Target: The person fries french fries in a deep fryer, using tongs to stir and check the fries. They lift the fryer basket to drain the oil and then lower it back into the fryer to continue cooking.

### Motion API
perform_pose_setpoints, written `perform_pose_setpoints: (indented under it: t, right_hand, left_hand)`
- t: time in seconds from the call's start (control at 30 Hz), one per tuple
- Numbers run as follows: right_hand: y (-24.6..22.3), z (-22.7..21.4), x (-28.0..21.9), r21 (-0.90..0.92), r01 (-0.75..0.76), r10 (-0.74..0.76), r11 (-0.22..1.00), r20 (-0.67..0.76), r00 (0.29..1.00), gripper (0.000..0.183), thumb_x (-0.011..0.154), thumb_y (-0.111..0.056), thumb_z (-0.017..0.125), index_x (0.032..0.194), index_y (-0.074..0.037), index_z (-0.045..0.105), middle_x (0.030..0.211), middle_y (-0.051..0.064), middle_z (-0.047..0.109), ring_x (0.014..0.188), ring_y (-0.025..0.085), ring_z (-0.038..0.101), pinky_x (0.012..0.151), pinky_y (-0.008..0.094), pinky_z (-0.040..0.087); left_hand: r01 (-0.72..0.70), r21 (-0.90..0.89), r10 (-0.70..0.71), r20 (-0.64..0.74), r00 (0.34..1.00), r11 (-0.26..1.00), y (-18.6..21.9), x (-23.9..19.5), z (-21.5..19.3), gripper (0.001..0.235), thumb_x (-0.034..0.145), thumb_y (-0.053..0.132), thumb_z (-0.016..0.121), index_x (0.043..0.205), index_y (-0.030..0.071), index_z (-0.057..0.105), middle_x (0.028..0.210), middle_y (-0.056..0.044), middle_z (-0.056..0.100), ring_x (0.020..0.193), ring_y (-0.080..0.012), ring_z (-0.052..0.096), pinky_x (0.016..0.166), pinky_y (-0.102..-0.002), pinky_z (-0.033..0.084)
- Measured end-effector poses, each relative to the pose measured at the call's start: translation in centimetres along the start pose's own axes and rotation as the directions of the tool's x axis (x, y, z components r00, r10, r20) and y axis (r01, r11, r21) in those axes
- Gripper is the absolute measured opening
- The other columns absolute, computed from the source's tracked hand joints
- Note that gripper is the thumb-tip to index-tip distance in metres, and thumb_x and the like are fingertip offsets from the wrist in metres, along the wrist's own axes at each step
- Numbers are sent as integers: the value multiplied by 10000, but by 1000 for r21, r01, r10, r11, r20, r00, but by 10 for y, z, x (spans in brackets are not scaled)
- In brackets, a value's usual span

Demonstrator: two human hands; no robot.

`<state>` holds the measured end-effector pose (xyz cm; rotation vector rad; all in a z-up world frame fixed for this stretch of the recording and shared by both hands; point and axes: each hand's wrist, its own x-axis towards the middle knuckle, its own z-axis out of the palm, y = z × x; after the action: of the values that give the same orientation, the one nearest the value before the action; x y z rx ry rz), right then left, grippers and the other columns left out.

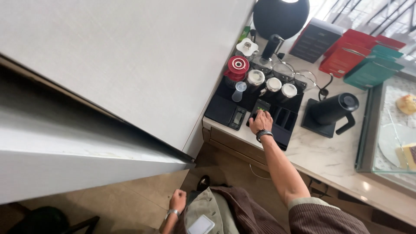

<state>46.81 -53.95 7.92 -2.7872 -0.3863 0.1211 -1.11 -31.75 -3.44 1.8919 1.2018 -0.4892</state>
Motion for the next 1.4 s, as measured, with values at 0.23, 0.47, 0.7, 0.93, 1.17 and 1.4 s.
perform_pose_setpoints:
  t: [0.23,0.47,0.7,0.93,1.17,1.4]
  right_hand:
    - [-20,9,-56,83,361,-338,929,-210,917,437,808,-196,599,1212,-31,577,1154,202,651,1218,408,510,1090,490,372]
    - [16,261,-181,340,714,-780,612,409,474,252,782,-299,675,1028,-245,663,871,89,683,760,355,668,690,499,547]
    - [-148,176,-224,273,736,-402,620,916,-2,638,947,-732,361,1035,-157,624,1147,142,691,1083,340,655,869,449,484]
    - [-265,279,-274,256,842,-415,475,909,-42,270,870,-365,558,1118,-302,644,1139,78,684,1077,309,659,925,430,532]
    - [-431,273,-404,276,884,-288,-378,872,-396,309,1019,-435,469,1191,-239,635,1436,183,552,1475,431,266,1214,656,-207]
    - [-650,226,-492,323,876,-274,-359,861,-429,308,1009,-446,481,1166,-241,650,1380,163,577,1404,415,323,1170,635,-81]
  left_hand:
    - [419,-75,-414,78,907,905,-120,-47,86,471,831,549,547,970,103,599,1013,-96,666,934,-253,631,801,-402,491]
    - [385,-71,-388,-43,921,920,-130,-82,117,288,934,420,404,987,180,555,1112,-55,705,1013,-263,693,854,-441,508]
    - [402,-350,-466,-119,877,846,-145,-96,76,324,831,343,626,1079,140,674,1103,-155,734,1086,-387,693,919,-461,550]
    - [356,-445,-431,-78,899,822,-202,-61,-12,532,938,461,493,1240,32,582,1334,-229,619,1217,-399,624,996,-473,504]
    - [222,-662,-340,-52,939,715,-125,-58,-243,785,952,691,346,1426,90,520,1471,-179,534,1286,-380,560,1017,-491,461]
    - [318,-465,-425,-145,893,826,-137,4,-271,633,969,443,447,1435,16,427,1369,-230,514,1266,-414,504,1019,-514,478]
